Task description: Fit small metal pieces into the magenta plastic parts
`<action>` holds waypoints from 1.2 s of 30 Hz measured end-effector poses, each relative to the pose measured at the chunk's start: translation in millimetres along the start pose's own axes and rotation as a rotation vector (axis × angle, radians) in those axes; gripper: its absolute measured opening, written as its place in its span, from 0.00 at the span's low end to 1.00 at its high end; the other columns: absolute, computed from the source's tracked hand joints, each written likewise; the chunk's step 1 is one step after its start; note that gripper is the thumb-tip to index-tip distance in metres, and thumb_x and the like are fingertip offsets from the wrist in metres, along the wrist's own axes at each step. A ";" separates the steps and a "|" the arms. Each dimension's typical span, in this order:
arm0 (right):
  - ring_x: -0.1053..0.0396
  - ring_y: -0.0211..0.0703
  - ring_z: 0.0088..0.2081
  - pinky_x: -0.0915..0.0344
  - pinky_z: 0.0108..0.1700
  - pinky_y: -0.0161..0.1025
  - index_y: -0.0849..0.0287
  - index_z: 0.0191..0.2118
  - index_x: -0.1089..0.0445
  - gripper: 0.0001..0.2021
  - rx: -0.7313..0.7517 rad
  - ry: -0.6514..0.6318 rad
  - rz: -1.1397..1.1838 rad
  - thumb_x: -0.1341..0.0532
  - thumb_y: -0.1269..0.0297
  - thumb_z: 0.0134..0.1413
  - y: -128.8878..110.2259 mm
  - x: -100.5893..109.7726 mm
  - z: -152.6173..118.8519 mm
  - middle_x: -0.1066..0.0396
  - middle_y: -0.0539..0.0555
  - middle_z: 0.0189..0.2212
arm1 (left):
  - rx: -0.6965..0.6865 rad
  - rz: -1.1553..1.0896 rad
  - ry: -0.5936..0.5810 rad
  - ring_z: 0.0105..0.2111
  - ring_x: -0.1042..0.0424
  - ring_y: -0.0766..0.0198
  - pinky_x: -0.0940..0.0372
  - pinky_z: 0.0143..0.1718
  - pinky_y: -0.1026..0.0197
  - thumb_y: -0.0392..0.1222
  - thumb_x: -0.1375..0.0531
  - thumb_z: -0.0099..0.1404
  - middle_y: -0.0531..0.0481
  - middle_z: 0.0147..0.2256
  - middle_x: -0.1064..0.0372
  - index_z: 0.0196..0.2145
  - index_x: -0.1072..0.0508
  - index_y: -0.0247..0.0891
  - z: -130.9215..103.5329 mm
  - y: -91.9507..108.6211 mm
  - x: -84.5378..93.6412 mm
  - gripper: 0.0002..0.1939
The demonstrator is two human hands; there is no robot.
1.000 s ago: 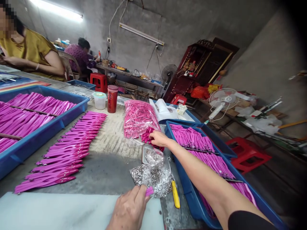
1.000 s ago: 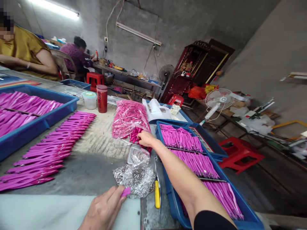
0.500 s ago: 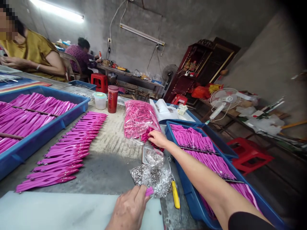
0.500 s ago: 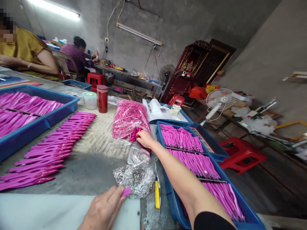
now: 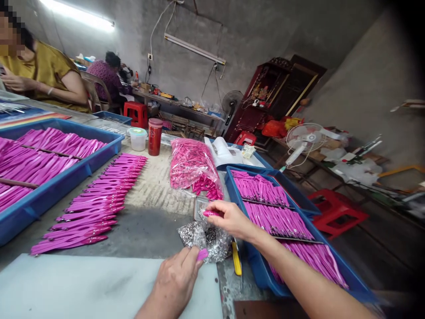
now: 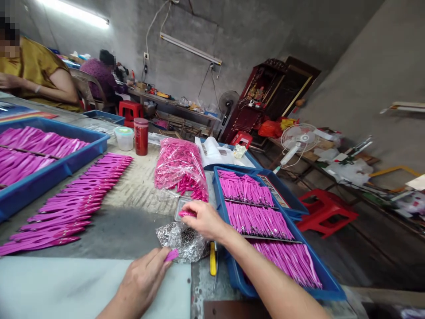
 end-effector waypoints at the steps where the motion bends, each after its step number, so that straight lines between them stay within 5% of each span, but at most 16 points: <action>1: 0.37 0.35 0.30 0.42 0.34 0.31 0.60 0.32 0.32 0.06 0.004 -0.002 0.000 0.43 0.70 0.45 -8.0 0.9 -9.6 0.33 0.48 0.27 | -0.004 -0.009 -0.001 0.19 0.35 0.68 0.40 0.19 0.67 0.38 0.56 0.65 0.52 0.21 0.36 0.34 0.35 0.36 -0.2 0.3 0.0 0.11; 14: 0.37 0.36 0.30 0.41 0.34 0.33 0.60 0.33 0.31 0.06 -0.038 0.027 0.118 0.42 0.72 0.46 -29.9 -4.3 -83.3 0.34 0.49 0.27 | -0.098 0.002 -0.016 0.21 0.35 0.67 0.39 0.21 0.66 0.37 0.54 0.64 0.51 0.23 0.36 0.38 0.36 0.33 -0.7 20.7 11.4 0.10; 36: 0.36 0.38 0.33 0.41 0.37 0.34 0.61 0.35 0.30 0.08 -0.136 0.043 0.335 0.44 0.66 0.51 -12.4 -18.5 -118.3 0.32 0.52 0.30 | -0.097 0.029 -0.179 0.21 0.35 0.67 0.39 0.22 0.66 0.37 0.54 0.65 0.50 0.24 0.36 0.36 0.35 0.34 -9.8 39.5 6.4 0.10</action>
Point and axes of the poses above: each hand's wrist, its own z-axis towards the middle knuckle, its own x-axis out of the back of the hand, y = z × x, the point moved 10 cm from there along z, towards the middle knuckle
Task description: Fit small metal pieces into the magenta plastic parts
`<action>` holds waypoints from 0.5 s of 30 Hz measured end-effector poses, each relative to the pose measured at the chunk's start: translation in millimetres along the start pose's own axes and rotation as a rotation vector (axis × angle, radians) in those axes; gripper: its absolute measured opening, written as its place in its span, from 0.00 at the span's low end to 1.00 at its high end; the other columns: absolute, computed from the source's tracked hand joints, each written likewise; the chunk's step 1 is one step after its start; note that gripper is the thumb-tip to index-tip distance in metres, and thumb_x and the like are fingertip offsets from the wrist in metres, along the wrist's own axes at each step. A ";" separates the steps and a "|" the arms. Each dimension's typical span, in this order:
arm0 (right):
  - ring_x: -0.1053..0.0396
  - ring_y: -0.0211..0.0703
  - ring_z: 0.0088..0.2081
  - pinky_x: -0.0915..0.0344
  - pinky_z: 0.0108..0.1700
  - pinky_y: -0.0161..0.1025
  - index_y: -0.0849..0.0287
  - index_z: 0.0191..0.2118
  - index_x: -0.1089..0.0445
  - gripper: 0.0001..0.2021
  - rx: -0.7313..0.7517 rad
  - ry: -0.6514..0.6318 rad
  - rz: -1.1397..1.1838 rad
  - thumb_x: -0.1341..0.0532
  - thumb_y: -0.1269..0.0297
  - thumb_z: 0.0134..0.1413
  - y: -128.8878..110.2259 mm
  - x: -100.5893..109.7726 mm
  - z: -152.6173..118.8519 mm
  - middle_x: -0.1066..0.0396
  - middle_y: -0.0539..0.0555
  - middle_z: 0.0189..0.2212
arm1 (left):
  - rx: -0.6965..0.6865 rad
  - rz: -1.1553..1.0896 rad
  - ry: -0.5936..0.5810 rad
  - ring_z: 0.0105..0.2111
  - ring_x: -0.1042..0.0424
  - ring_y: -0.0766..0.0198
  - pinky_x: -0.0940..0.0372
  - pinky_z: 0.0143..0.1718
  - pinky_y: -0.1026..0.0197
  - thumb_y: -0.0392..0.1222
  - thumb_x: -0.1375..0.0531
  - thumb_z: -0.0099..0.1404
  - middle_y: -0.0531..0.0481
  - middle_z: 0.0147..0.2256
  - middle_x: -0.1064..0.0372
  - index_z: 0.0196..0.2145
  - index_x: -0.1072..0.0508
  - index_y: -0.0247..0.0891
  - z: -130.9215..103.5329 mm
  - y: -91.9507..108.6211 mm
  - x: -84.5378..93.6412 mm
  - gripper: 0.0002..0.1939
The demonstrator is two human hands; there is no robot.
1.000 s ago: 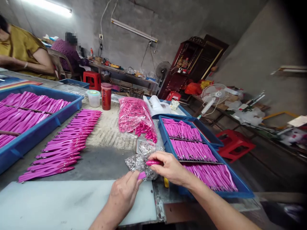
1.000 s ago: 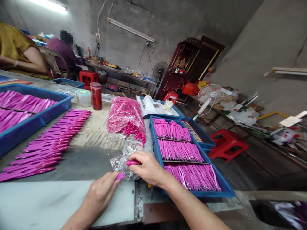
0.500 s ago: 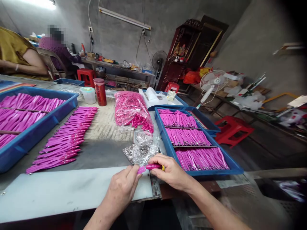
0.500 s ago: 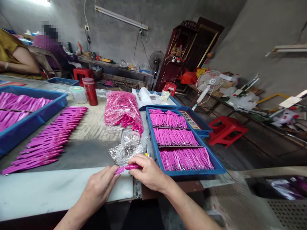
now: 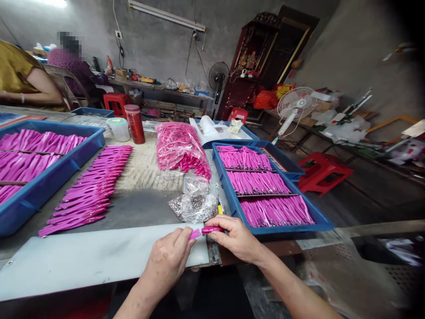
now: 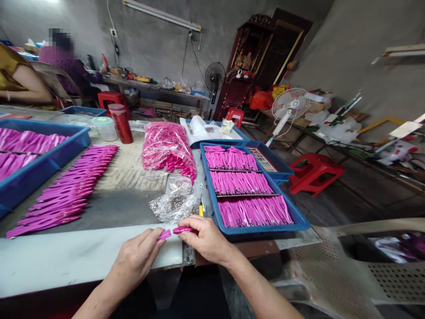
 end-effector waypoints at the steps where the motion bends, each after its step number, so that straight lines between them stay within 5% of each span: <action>1: 0.36 0.38 0.33 0.41 0.36 0.34 0.61 0.35 0.30 0.09 -0.017 -0.009 0.028 0.44 0.64 0.52 3.3 -1.3 -0.7 0.32 0.52 0.30 | 0.001 -0.003 -0.002 0.21 0.35 0.67 0.38 0.22 0.66 0.37 0.54 0.65 0.50 0.24 0.36 0.37 0.35 0.34 -0.3 -0.1 -0.2 0.09; 9: 0.53 0.31 0.21 0.54 0.22 0.31 0.61 0.19 0.43 0.20 -0.152 -0.080 0.214 0.50 0.51 0.53 30.0 -16.4 -0.3 0.51 0.44 0.17 | -0.027 0.012 0.003 0.22 0.34 0.66 0.38 0.23 0.66 0.36 0.53 0.64 0.49 0.25 0.36 0.38 0.37 0.34 -4.6 2.1 -1.2 0.08; 15: 0.54 0.30 0.20 0.56 0.22 0.31 0.61 0.18 0.45 0.22 -0.186 -0.131 0.261 0.51 0.48 0.53 35.5 -25.5 -1.5 0.51 0.44 0.16 | -0.027 0.030 -0.034 0.22 0.35 0.67 0.38 0.23 0.66 0.37 0.53 0.64 0.50 0.24 0.37 0.38 0.37 0.34 -8.7 1.7 -6.6 0.09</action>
Point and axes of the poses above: each hand's wrist, its own z-axis towards the middle knuckle, its own x-axis out of the back of the hand, y = z × x, the point moved 10 cm from there along z, towards the middle knuckle
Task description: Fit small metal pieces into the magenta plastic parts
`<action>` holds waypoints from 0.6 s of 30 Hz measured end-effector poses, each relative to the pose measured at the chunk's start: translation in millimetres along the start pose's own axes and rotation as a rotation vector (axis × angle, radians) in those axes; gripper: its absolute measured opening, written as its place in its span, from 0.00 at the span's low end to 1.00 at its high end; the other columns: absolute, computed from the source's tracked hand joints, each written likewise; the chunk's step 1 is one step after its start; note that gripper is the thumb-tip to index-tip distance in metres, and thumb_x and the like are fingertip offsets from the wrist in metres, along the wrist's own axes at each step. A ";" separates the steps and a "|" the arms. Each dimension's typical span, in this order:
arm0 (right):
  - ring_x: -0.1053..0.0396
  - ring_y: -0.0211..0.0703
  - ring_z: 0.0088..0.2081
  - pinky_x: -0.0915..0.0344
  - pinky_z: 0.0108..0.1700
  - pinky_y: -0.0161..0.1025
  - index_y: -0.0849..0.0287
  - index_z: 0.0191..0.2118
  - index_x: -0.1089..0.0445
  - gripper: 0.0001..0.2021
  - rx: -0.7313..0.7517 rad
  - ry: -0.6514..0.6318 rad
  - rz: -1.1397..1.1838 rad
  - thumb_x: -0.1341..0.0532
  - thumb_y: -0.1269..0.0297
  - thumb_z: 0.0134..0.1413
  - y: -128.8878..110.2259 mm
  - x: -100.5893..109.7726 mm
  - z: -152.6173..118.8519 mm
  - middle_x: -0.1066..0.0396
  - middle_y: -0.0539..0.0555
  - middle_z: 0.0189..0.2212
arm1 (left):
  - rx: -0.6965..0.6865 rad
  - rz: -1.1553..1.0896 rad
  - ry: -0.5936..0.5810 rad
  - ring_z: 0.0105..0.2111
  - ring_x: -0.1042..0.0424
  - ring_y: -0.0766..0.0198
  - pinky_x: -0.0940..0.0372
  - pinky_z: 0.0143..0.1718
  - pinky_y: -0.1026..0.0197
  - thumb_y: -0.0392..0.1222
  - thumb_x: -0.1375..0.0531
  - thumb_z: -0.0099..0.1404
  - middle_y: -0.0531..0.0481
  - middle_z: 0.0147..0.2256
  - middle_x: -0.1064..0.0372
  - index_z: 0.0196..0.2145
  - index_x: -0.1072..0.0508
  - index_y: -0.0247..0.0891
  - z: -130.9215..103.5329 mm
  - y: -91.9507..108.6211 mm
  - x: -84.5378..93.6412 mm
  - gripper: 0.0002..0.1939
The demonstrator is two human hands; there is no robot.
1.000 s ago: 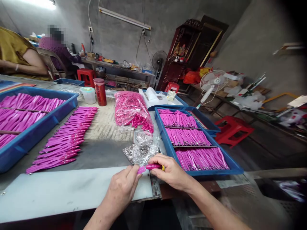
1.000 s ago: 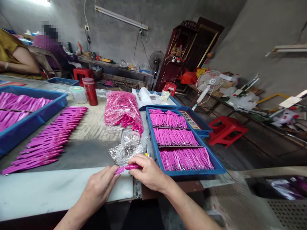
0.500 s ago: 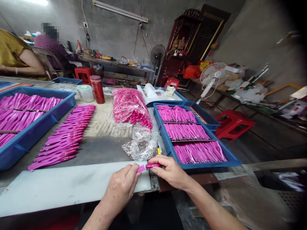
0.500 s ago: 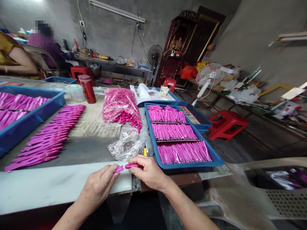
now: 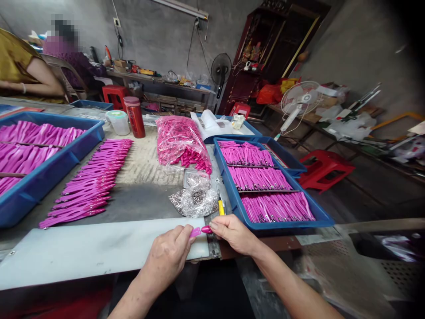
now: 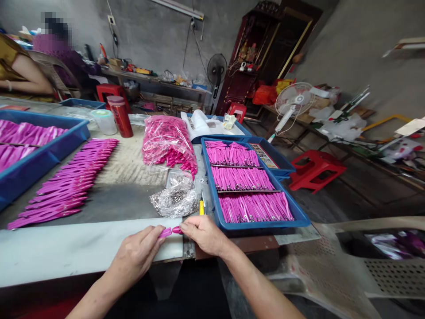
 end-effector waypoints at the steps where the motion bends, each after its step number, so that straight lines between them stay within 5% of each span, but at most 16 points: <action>1: 0.54 0.30 0.20 0.56 0.22 0.31 0.61 0.18 0.45 0.22 0.002 -0.006 0.001 0.51 0.48 0.53 -0.1 -0.7 0.0 0.51 0.44 0.16 | 0.002 0.002 -0.012 0.21 0.35 0.67 0.38 0.23 0.66 0.37 0.54 0.64 0.50 0.24 0.37 0.38 0.37 0.34 0.0 -0.1 -1.1 0.09; 18: 0.55 0.30 0.20 0.56 0.21 0.31 0.61 0.18 0.45 0.22 -0.030 -0.014 -0.030 0.51 0.49 0.53 2.2 -5.4 -1.9 0.52 0.44 0.16 | -0.012 0.040 -0.082 0.20 0.37 0.67 0.40 0.21 0.66 0.36 0.54 0.64 0.52 0.23 0.39 0.37 0.36 0.34 -2.2 4.5 -6.0 0.08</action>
Point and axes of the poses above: each hand's wrist, its own z-axis towards the middle knuckle, its own x-axis out of the back of the hand, y = z × x, the point moved 10 cm from there along z, towards the middle knuckle
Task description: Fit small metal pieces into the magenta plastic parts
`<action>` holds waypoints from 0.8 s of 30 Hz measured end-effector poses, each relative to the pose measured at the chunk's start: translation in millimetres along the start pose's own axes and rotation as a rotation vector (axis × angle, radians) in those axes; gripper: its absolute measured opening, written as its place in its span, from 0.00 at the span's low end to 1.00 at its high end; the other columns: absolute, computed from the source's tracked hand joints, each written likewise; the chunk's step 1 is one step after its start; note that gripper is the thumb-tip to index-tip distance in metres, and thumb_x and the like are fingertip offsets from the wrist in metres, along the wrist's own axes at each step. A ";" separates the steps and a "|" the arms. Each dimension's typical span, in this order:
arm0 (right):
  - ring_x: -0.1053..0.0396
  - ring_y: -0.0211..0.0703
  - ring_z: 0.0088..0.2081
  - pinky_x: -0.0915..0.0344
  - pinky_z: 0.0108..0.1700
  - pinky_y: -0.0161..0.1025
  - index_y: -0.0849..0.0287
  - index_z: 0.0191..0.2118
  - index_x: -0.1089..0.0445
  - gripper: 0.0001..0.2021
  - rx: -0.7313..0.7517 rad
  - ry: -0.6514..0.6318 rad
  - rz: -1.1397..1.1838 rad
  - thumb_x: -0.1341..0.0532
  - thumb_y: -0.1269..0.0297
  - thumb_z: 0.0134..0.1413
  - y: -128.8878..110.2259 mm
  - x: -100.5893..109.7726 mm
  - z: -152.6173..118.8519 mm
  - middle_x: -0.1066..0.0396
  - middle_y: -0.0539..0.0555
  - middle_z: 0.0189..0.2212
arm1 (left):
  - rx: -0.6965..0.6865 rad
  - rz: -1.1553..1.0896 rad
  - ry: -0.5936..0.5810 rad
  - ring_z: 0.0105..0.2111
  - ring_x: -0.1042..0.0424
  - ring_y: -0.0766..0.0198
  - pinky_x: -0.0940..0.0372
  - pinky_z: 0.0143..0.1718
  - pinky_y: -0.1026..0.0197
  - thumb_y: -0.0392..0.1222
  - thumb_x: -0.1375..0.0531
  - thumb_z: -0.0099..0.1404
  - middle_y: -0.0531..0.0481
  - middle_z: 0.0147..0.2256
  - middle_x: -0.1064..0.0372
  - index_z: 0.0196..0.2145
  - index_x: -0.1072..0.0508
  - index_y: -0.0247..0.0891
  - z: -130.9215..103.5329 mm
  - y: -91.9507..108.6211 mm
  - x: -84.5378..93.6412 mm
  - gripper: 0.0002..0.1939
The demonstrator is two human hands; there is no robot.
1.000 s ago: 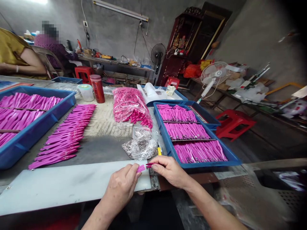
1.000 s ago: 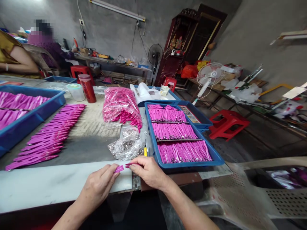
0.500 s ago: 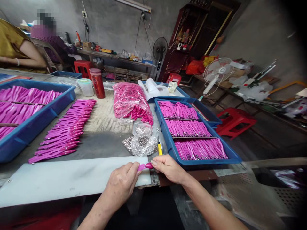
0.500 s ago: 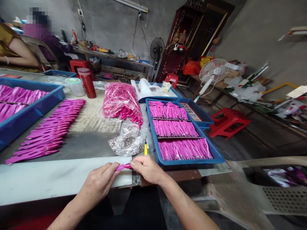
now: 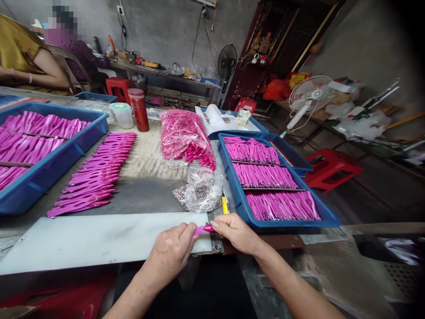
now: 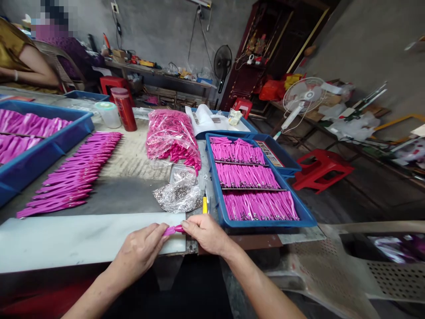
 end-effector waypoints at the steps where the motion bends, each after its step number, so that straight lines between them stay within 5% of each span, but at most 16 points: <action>1: 0.55 0.30 0.20 0.56 0.21 0.31 0.61 0.18 0.45 0.22 -0.003 -0.001 -0.009 0.51 0.49 0.53 0.6 0.0 -0.1 0.52 0.44 0.16 | 0.001 0.002 -0.008 0.20 0.37 0.67 0.40 0.21 0.66 0.36 0.54 0.64 0.52 0.23 0.39 0.37 0.36 0.34 -0.2 0.0 -0.6 0.08; 24: 0.55 0.30 0.20 0.56 0.21 0.31 0.61 0.18 0.46 0.22 -0.021 -0.027 0.002 0.51 0.48 0.52 7.6 -5.7 -0.3 0.52 0.44 0.16 | 0.023 -0.076 -0.054 0.21 0.36 0.68 0.39 0.22 0.67 0.37 0.55 0.65 0.51 0.23 0.38 0.37 0.36 0.35 -4.3 -1.6 -6.4 0.10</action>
Point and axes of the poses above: each hand's wrist, its own z-axis towards the middle knuckle, its own x-axis out of the back of the hand, y = z × x, the point moved 10 cm from there along z, towards the middle knuckle
